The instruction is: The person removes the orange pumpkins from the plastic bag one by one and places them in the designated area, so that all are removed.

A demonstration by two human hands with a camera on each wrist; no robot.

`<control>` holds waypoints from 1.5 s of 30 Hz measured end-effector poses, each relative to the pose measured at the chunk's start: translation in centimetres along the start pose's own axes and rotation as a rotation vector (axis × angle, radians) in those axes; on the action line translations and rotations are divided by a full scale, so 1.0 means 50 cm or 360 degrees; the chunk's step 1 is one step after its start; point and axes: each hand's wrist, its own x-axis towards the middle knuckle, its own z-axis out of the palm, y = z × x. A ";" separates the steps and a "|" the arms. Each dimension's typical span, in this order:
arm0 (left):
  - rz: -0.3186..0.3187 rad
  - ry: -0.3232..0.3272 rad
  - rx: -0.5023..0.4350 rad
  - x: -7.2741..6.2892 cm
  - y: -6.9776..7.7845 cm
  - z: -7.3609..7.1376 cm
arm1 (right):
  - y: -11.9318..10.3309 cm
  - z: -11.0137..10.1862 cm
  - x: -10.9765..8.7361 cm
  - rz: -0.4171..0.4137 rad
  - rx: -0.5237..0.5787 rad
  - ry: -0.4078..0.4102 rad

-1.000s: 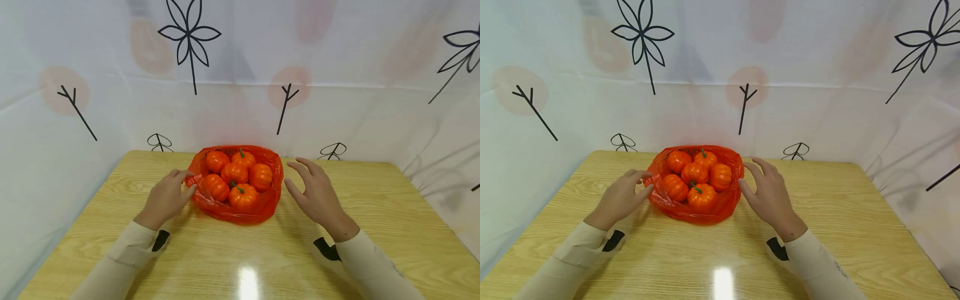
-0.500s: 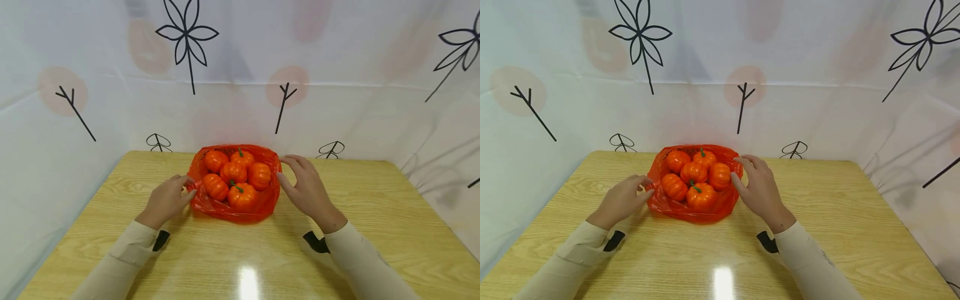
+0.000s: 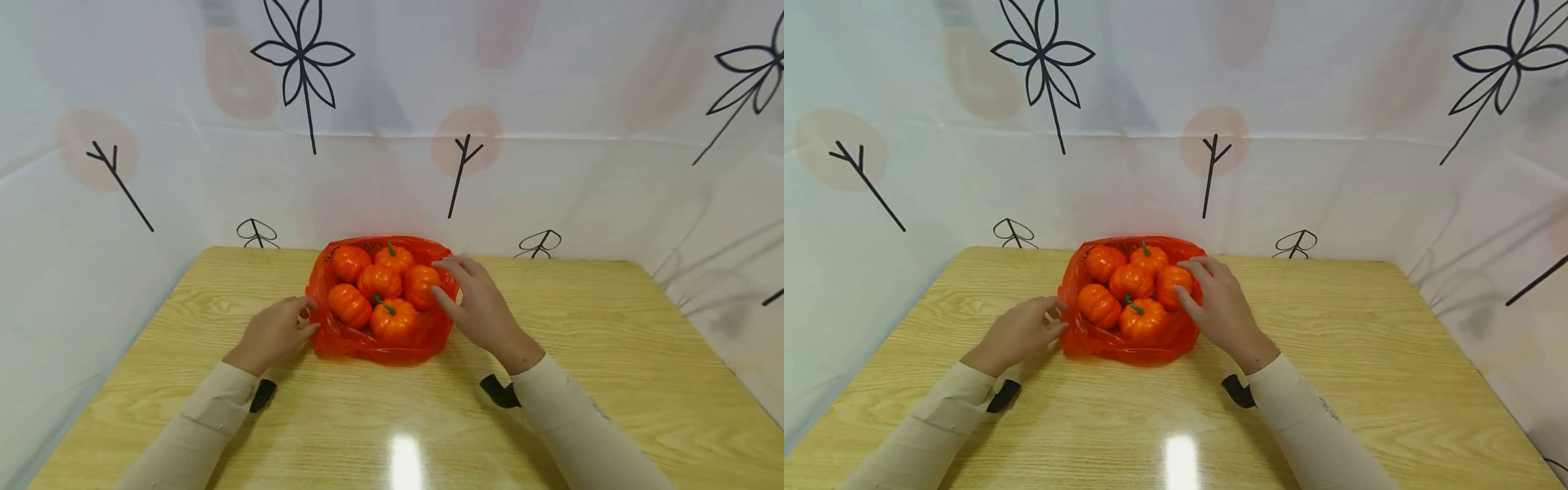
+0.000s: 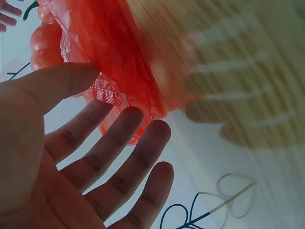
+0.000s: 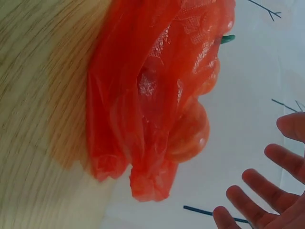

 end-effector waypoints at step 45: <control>0.0151 0.0037 0.0158 0.000 -0.015 0.026 | 0.056 0.058 0.041 0.0102 0.0021 -0.0408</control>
